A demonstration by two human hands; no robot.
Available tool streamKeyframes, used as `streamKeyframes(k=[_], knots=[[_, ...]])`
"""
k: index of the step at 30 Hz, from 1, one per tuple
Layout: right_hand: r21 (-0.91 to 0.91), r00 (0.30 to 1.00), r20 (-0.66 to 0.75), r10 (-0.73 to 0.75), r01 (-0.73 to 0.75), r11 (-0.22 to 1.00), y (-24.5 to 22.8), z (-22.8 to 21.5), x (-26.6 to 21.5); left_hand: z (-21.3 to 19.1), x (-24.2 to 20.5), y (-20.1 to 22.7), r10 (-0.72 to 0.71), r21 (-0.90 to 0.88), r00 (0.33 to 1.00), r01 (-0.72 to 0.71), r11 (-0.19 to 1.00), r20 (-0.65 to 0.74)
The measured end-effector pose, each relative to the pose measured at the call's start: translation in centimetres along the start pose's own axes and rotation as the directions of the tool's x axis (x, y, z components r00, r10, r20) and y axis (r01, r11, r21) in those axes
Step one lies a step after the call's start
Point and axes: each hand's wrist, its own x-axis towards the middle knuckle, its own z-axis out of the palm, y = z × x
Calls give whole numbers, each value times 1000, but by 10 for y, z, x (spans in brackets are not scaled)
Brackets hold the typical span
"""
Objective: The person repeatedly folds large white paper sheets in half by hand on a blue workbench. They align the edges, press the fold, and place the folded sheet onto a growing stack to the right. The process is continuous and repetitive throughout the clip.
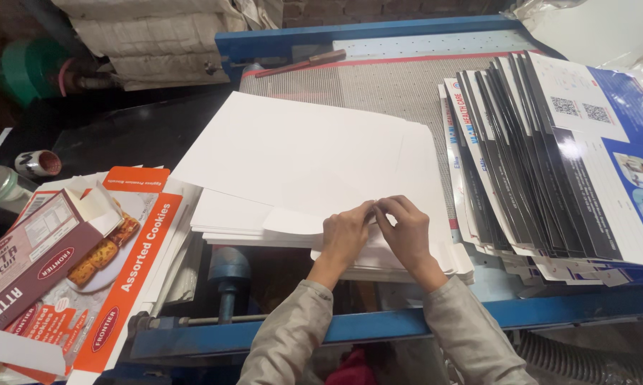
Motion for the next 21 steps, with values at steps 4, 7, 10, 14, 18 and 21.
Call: streamKeyframes(k=[4,7,10,14,18,21], knots=[[-54,995,57,-82,85,995,2,-2,1,-1,-4,-7,100,-31,995,-100,994,-10],[-94,995,71,-68,75,993,3,-1,2,1,-3,-7,106,12,994,-107,994,28],[-75,998,55,-3,7,997,6,4,2,4,-4,-2,75,31,997,-75,997,4],[26,996,-18,89,-89,996,24,9,2,4,2,2,-7,-4,999,7,1000,-33],[98,964,-165,208,-194,976,56,-8,-1,0,3,-3,-51,-17,993,50,999,-106],[145,918,-187,351,-327,934,61,-68,-40,-8,5,-5,-65,-98,983,48,994,-170]])
